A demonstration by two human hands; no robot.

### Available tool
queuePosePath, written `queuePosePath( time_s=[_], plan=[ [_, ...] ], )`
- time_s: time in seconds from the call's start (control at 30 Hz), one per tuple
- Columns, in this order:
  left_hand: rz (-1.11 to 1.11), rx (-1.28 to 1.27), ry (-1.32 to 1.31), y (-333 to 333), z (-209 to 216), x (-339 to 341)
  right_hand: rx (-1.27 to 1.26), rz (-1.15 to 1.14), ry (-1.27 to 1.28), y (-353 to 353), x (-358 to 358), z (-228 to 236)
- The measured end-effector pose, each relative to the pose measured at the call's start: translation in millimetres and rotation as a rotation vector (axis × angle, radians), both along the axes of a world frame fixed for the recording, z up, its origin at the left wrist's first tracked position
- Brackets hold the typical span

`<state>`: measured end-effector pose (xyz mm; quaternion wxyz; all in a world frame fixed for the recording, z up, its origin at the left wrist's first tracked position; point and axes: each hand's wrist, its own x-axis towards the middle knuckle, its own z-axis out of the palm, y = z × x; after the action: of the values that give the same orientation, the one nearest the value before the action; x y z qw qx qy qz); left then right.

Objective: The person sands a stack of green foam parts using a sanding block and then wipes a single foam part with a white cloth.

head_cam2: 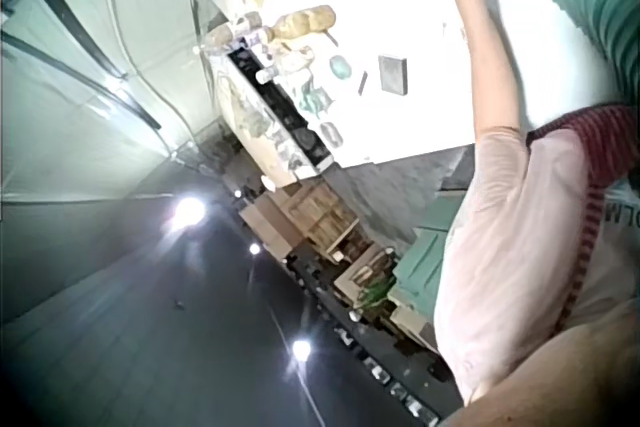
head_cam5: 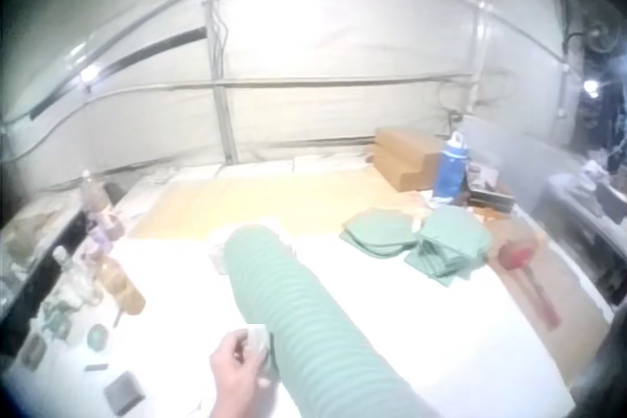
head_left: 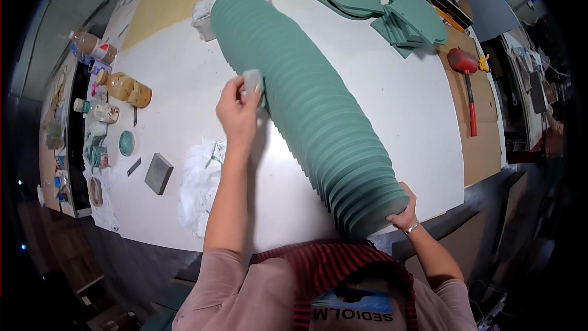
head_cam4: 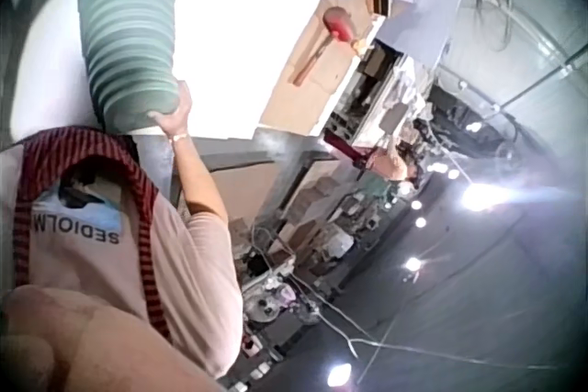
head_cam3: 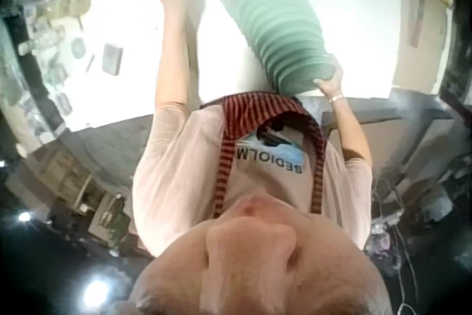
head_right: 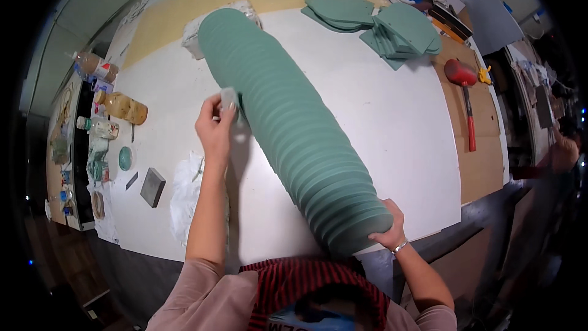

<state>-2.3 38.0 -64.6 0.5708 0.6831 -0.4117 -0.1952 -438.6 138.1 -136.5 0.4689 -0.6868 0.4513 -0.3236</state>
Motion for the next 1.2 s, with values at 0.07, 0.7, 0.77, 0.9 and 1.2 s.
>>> queuePosePath(
  time_s=[0.07,0.7,0.77,0.9,1.2],
  plan=[
    [-0.017,-0.051,0.053,-0.7,-3.4,-5.7,0.010,0.002,-0.014,-0.1,3.5,-0.1],
    [0.029,0.122,0.257,65.0,-45.3,-55.5,0.009,-0.067,-0.070,3.0,4.7,-4.9],
    [-0.004,0.156,0.271,72.8,-50.8,-49.4,-0.003,-0.045,-0.041,-0.3,0.9,-3.9],
    [-0.009,0.049,0.289,43.6,-15.7,-42.4,-0.016,-0.028,-0.025,3.7,-9.8,-14.8],
    [0.086,0.145,0.712,83.1,-60.6,-81.0,-0.021,-0.050,-0.063,2.8,3.2,-4.6]
  ],
)
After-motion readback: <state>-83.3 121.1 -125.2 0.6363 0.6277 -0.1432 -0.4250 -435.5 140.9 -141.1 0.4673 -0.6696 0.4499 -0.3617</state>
